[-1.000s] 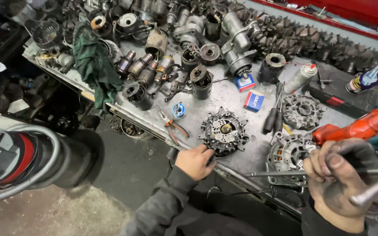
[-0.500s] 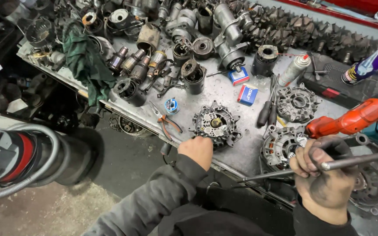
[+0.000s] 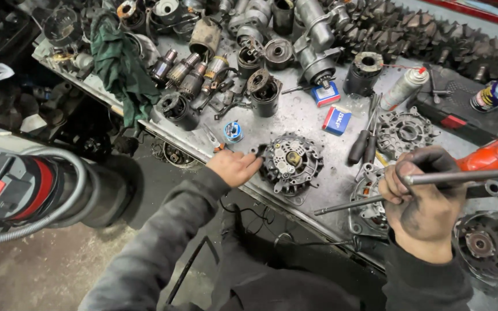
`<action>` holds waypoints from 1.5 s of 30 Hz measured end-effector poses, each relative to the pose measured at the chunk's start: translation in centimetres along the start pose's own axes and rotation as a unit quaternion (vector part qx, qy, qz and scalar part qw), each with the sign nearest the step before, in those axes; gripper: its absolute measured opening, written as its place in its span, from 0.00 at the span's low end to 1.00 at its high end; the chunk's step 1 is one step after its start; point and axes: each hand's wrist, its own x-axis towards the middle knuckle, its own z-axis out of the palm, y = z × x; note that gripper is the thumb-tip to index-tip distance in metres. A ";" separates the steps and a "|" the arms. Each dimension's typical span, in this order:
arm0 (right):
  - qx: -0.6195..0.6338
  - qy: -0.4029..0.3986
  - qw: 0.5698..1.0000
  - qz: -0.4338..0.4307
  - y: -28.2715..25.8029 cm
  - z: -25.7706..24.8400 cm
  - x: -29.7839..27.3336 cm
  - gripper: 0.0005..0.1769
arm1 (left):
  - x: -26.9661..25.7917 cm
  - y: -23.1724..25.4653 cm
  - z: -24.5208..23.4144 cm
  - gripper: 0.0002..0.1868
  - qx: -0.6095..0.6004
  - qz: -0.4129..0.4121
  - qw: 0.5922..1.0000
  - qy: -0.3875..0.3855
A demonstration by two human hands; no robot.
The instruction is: The person wipes a small metal part with a green cloth, then picks up a circular alternator component. They use a hammer to repeatedly strike the component on a workbench cluttered with various engine parts and tools.
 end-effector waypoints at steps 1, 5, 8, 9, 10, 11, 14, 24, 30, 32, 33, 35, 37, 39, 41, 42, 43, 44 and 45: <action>-0.003 -0.004 1.000 0.006 0.1 0.3 0.3 0.04 | 0.3 -0.6 -0.1 0.15 0.014 0.028 0.999 -0.003; -0.009 -0.010 1.000 0.023 0.8 0.6 0.9 0.04 | 1.0 -2.5 1.3 0.16 0.010 0.038 0.999 -0.022; -0.005 -0.006 1.000 0.029 1.2 0.1 1.1 0.06 | 1.3 -3.2 2.2 0.19 -0.041 0.010 0.998 -0.042; -0.006 -0.005 1.000 0.030 1.2 0.0 1.1 0.06 | 1.4 -3.1 2.3 0.19 -0.042 0.009 0.998 -0.042; -0.004 0.000 1.000 0.028 1.1 -0.1 1.1 0.06 | 1.5 -2.9 2.3 0.21 -0.069 -0.018 0.996 -0.051; -0.003 0.006 1.000 0.028 1.0 -0.1 1.1 0.07 | 1.6 -2.8 2.4 0.24 -0.097 -0.045 0.992 -0.060; -0.022 0.012 1.000 0.016 0.4 -0.8 1.1 0.09 | 1.5 -0.1 2.0 0.12 -0.176 -0.184 0.967 -0.003; 0.009 0.048 0.998 0.027 1.0 -1.2 1.7 0.13 | 3.2 4.2 -0.5 0.25 -0.372 -0.573 0.730 0.026; -0.062 0.059 0.995 0.044 2.8 -0.6 3.0 0.07 | 5.2 3.6 -2.0 0.22 -0.340 -0.603 0.721 -0.004; -0.163 0.116 0.972 0.122 3.6 0.6 3.8 0.05 | 6.1 3.6 -3.1 0.20 -0.282 -0.605 0.741 -0.076; -0.162 0.117 0.972 0.121 4.3 0.7 3.7 0.05 | 6.2 3.6 -2.8 0.20 -0.281 -0.604 0.742 -0.076; -0.226 0.130 0.943 0.206 5.8 0.9 3.8 0.14 | 6.4 3.6 -2.3 0.20 -0.264 -0.596 0.754 -0.083; -0.236 0.144 0.937 0.215 8.1 0.7 3.8 0.16 | 6.6 3.6 -2.0 0.19 -0.273 -0.594 0.752 -0.084; -0.245 0.157 0.929 0.227 10.2 0.3 3.7 0.18 | 6.6 3.6 -1.6 0.18 -0.282 -0.594 0.748 -0.086; -0.358 0.131 0.905 0.189 12.1 -0.4 3.9 0.21 | 6.7 3.3 -0.8 0.18 -0.259 -0.570 0.772 -0.111; -0.357 0.130 0.906 0.188 12.5 -0.2 4.0 0.21 | 6.8 2.9 -0.6 0.18 -0.258 -0.570 0.772 -0.110; -0.450 0.060 0.884 0.110 12.8 -0.1 3.8 0.24 | 6.7 2.9 -0.4 0.17 -0.270 -0.567 0.771 -0.109; -0.532 -0.015 0.846 0.030 13.2 0.0 3.5 0.27 | 6.5 2.8 -0.2 0.17 -0.282 -0.564 0.769 -0.107; -0.532 -0.016 0.846 0.033 13.1 0.8 3.4 0.27 | 6.6 2.6 -0.1 0.17 -0.281 -0.566 0.767 -0.109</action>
